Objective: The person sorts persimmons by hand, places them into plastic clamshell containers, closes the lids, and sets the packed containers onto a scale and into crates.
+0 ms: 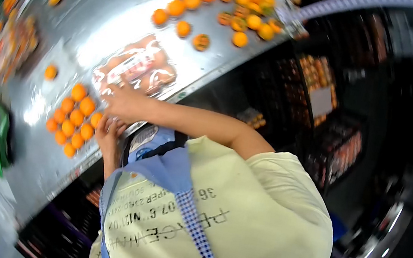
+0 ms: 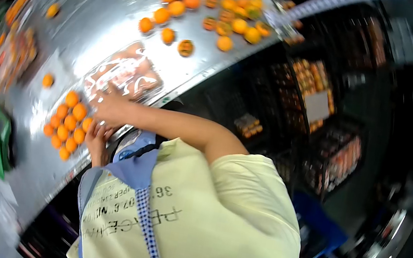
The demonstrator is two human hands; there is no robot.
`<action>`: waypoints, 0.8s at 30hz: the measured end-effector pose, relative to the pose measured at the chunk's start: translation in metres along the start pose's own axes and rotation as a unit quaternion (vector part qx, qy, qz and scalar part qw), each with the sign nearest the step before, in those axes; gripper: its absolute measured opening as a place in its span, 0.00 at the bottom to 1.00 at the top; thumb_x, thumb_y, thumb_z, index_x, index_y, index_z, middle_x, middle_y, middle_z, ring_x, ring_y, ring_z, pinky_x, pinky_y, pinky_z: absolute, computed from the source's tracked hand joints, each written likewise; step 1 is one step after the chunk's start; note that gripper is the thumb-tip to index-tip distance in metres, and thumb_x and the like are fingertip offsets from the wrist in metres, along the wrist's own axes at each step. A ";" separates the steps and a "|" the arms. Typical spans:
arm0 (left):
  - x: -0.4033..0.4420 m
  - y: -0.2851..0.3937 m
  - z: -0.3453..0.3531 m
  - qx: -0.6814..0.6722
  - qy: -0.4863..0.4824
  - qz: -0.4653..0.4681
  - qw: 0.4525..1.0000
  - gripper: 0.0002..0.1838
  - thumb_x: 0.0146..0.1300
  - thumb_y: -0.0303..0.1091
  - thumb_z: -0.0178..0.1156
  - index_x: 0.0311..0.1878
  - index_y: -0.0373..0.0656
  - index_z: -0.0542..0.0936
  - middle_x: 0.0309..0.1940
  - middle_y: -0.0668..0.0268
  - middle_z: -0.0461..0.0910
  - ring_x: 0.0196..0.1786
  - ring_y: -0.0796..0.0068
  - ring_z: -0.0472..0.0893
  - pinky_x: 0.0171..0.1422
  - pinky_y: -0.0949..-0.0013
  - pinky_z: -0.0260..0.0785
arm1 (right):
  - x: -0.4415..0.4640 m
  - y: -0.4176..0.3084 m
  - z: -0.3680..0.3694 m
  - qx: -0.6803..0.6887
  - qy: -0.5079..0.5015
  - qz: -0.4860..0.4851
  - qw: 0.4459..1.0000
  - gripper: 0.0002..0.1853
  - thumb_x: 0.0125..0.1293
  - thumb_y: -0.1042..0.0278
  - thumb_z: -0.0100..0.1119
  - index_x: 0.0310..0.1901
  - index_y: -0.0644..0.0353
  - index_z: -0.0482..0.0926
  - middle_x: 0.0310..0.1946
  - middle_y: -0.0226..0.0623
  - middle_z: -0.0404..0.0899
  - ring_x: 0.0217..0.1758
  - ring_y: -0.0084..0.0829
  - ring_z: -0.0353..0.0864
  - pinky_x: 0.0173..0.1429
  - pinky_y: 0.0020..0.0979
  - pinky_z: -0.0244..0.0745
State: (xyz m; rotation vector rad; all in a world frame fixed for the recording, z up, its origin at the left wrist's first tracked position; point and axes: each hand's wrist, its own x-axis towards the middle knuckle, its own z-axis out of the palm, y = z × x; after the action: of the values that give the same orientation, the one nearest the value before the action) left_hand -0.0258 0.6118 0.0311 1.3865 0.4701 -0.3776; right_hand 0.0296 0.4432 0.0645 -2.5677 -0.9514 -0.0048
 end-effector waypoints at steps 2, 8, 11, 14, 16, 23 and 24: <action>-0.004 0.014 -0.003 0.024 -0.030 -0.009 0.999 0.24 0.63 0.22 0.54 0.63 0.35 0.65 0.50 0.60 0.75 0.51 0.68 0.79 0.52 0.68 0.74 | 0.009 -0.007 0.003 -0.013 -0.022 0.012 1.000 0.13 0.48 0.54 0.64 0.36 0.44 0.85 0.48 0.33 0.76 0.61 0.42 0.65 0.63 0.69 0.52; 0.009 0.012 -0.011 0.009 -0.027 0.029 0.999 0.21 0.61 0.18 0.52 0.59 0.36 0.68 0.53 0.59 0.73 0.55 0.67 0.75 0.59 0.68 0.71 | 0.015 -0.025 0.003 0.010 0.032 0.055 0.998 0.10 0.53 0.56 0.57 0.30 0.49 0.85 0.32 0.35 0.81 0.49 0.48 0.74 0.53 0.76 0.57; 0.019 0.018 -0.010 0.042 -0.063 0.023 0.997 0.18 0.61 0.19 0.53 0.56 0.37 0.70 0.51 0.60 0.73 0.54 0.67 0.76 0.56 0.67 0.73 | 0.042 -0.036 0.035 -0.029 0.069 0.101 0.992 0.10 0.52 0.57 0.58 0.28 0.51 0.85 0.25 0.36 0.81 0.38 0.51 0.78 0.52 0.75 0.58; 0.026 0.019 -0.002 0.060 -0.080 0.023 0.995 0.18 0.61 0.20 0.54 0.56 0.37 0.70 0.51 0.60 0.73 0.54 0.67 0.76 0.55 0.67 0.73 | 0.066 -0.049 0.058 -0.050 0.114 0.169 0.978 0.09 0.50 0.59 0.59 0.26 0.52 0.85 0.22 0.36 0.80 0.33 0.50 0.79 0.52 0.74 0.60; 0.028 0.019 0.001 0.067 -0.088 0.025 0.994 0.18 0.61 0.20 0.54 0.56 0.37 0.70 0.51 0.61 0.73 0.54 0.67 0.76 0.55 0.67 0.74 | 0.058 -0.048 0.046 -0.074 0.082 0.119 0.987 0.10 0.49 0.58 0.57 0.23 0.53 0.84 0.25 0.36 0.80 0.31 0.45 0.78 0.53 0.65 0.65; 0.030 0.018 0.009 0.073 -0.099 0.031 0.992 0.18 0.61 0.20 0.54 0.56 0.37 0.69 0.51 0.61 0.73 0.53 0.67 0.76 0.54 0.66 0.74 | 0.073 -0.059 0.071 -0.143 0.080 0.186 0.969 0.12 0.53 0.55 0.54 0.19 0.50 0.78 0.25 0.31 0.74 0.31 0.35 0.71 0.43 0.45 0.69; 0.030 0.018 0.009 0.073 -0.098 0.031 0.992 0.18 0.61 0.20 0.54 0.56 0.37 0.69 0.51 0.61 0.73 0.53 0.67 0.76 0.54 0.66 0.74 | 0.094 -0.052 0.108 -0.162 0.070 0.160 0.971 0.12 0.53 0.56 0.53 0.17 0.49 0.76 0.23 0.31 0.73 0.30 0.33 0.71 0.41 0.43 0.69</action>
State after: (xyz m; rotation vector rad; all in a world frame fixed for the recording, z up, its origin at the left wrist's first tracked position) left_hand 0.0093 0.6064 0.0315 1.4842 0.2423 -0.4997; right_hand 0.0550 0.5781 -0.0029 -2.9466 -0.5084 -0.2677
